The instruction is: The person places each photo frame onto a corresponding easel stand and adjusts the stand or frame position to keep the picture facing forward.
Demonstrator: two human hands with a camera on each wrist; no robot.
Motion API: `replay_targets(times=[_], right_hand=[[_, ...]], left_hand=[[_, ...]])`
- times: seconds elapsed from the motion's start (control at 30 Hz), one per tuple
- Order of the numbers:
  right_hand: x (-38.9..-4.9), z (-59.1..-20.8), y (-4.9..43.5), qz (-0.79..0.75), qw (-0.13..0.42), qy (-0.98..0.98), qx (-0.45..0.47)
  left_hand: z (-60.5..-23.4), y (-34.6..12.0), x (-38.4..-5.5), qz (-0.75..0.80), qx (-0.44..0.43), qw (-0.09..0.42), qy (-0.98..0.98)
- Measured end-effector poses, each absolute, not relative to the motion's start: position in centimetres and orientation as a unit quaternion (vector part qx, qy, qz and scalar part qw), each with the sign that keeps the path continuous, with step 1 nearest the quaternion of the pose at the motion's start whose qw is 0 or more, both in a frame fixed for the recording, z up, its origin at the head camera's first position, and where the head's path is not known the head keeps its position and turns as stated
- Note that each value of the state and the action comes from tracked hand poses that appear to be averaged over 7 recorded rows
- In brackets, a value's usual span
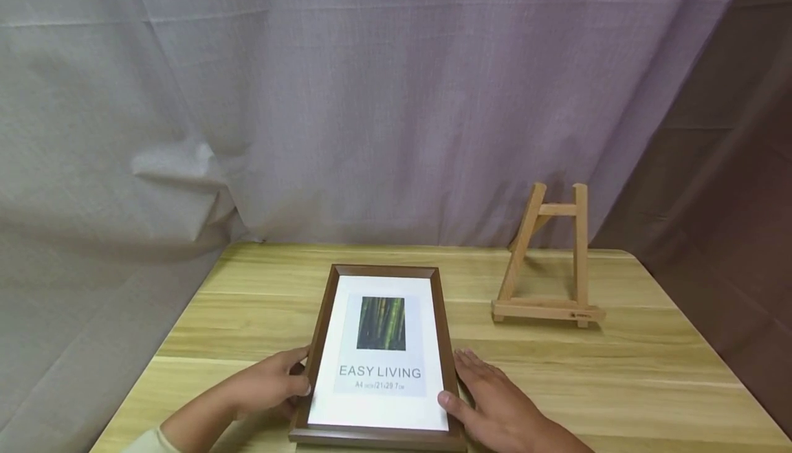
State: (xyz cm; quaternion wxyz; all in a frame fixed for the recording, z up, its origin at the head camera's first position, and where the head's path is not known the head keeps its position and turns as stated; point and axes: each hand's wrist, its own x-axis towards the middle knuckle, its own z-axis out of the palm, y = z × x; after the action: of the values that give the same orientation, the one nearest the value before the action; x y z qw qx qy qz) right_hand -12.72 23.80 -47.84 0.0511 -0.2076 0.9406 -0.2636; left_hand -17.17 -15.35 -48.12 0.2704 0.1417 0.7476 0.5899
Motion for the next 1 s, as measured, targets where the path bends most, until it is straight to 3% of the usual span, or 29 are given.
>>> replay_targets(times=[0.2,0.67,1.0], right_hand=[[-12.9,-47.5,23.7,-0.29,0.081,0.934,-0.192],[-12.9,-47.3,23.4,-0.327,0.075,0.927,-0.165],[-13.0,-47.7,24.1,-0.516,0.158,0.827,-0.158]], left_hand=[[-48.4,-15.4,-17.2,0.614,0.122,0.283,0.727],[-48.8,-16.8,-17.1,0.67,0.111,0.333,0.654],[-49.5,-17.3,-17.1,0.693,0.119,0.339,0.625]])
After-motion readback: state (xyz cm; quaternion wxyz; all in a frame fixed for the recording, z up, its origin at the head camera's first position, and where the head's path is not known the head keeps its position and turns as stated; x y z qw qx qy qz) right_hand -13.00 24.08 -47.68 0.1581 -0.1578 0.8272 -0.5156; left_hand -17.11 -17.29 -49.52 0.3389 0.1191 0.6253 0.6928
